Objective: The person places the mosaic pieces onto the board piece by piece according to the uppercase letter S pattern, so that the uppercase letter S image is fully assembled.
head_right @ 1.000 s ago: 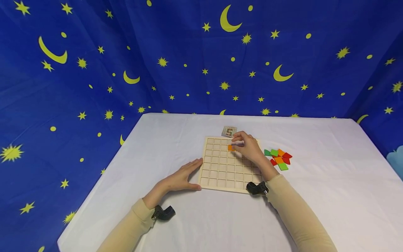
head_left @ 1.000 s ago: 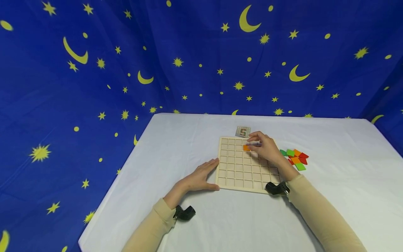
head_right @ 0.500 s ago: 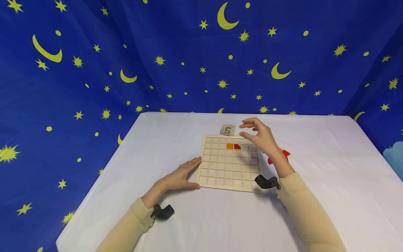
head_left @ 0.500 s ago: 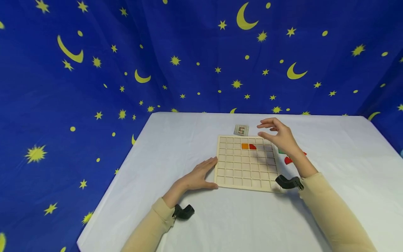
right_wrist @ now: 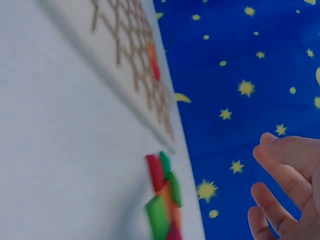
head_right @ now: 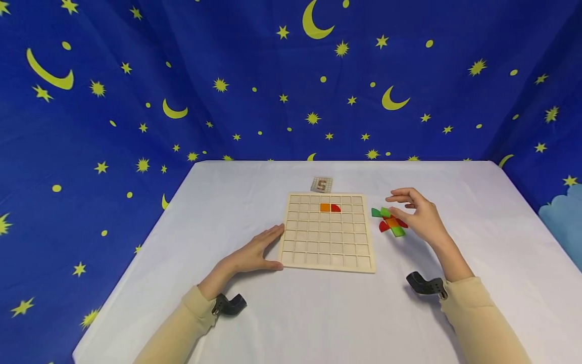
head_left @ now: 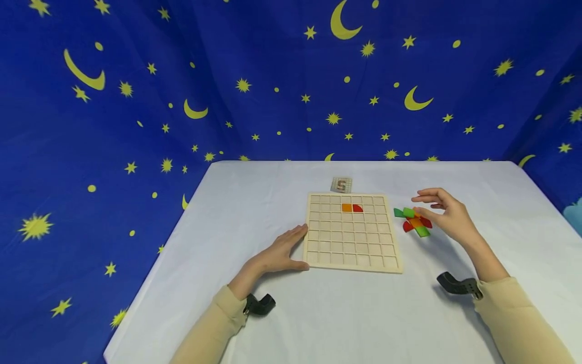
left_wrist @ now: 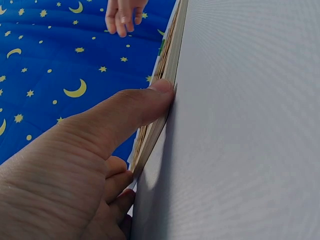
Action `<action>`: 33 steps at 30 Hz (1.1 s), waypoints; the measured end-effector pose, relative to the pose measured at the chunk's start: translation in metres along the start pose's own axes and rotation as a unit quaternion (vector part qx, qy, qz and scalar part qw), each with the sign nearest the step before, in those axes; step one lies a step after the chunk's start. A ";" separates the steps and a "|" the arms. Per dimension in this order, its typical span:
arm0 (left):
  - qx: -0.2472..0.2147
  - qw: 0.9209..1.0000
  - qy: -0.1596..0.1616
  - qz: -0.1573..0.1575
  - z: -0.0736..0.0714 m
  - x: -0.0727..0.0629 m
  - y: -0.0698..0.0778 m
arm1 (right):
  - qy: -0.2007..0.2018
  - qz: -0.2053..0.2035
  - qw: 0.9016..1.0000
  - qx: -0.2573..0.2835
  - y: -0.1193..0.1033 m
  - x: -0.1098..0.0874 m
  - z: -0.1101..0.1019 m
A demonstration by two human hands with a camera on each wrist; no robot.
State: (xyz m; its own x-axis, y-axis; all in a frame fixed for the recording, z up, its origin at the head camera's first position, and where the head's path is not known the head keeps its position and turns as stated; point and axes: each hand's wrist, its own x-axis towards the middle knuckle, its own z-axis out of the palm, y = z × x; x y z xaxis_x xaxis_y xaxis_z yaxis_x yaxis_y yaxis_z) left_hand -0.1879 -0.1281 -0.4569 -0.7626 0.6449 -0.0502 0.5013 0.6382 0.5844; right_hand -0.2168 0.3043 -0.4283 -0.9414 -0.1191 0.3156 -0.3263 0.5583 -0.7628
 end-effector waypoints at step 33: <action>-0.001 1.000 0.008 0.009 0.000 -0.002 0.000 | -0.126 -0.029 0.991 -0.039 0.027 -0.011 0.017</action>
State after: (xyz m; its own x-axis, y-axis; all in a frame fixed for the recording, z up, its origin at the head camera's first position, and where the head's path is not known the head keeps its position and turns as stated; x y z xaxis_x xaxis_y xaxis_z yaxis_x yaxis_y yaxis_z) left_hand -0.1864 -0.1290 -0.4571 -0.7594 0.6501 -0.0273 0.5140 0.6252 0.5873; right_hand -0.2167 0.3064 -0.4622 -0.9157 -0.3490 0.1993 -0.3825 0.6050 -0.6983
